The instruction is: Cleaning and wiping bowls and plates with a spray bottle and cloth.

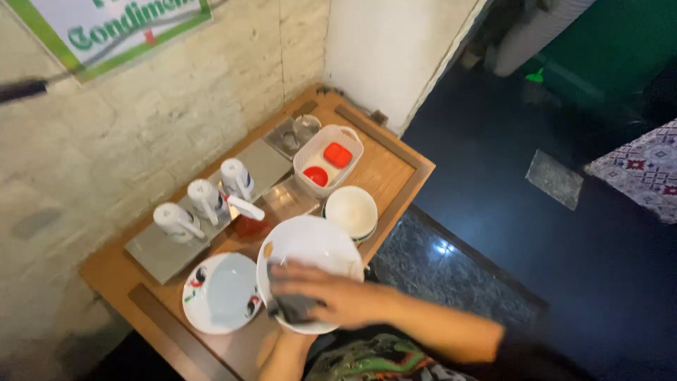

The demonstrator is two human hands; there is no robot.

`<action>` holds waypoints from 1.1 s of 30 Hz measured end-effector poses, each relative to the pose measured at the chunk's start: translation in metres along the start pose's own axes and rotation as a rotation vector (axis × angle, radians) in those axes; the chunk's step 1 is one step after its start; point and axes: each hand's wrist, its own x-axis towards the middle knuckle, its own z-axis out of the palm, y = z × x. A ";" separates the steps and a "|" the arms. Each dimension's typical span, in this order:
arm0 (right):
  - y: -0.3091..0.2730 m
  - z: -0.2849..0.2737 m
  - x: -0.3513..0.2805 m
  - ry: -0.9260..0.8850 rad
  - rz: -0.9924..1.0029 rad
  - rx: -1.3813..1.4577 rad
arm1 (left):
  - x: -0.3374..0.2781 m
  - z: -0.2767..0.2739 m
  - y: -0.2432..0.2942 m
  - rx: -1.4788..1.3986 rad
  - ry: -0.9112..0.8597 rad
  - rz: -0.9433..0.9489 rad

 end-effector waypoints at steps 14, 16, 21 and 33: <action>0.017 0.008 0.005 0.035 0.052 -0.248 | -0.030 0.063 0.030 -0.302 0.169 -0.158; 0.008 0.002 0.000 0.055 0.112 -0.409 | -0.004 0.040 0.019 -0.254 0.134 -0.126; 0.008 -0.008 0.001 -0.028 -0.054 -0.153 | 0.027 0.025 0.010 -0.150 0.074 -0.054; 0.017 -0.018 0.018 0.133 -0.044 -0.110 | 0.004 0.089 0.065 0.072 -0.061 0.113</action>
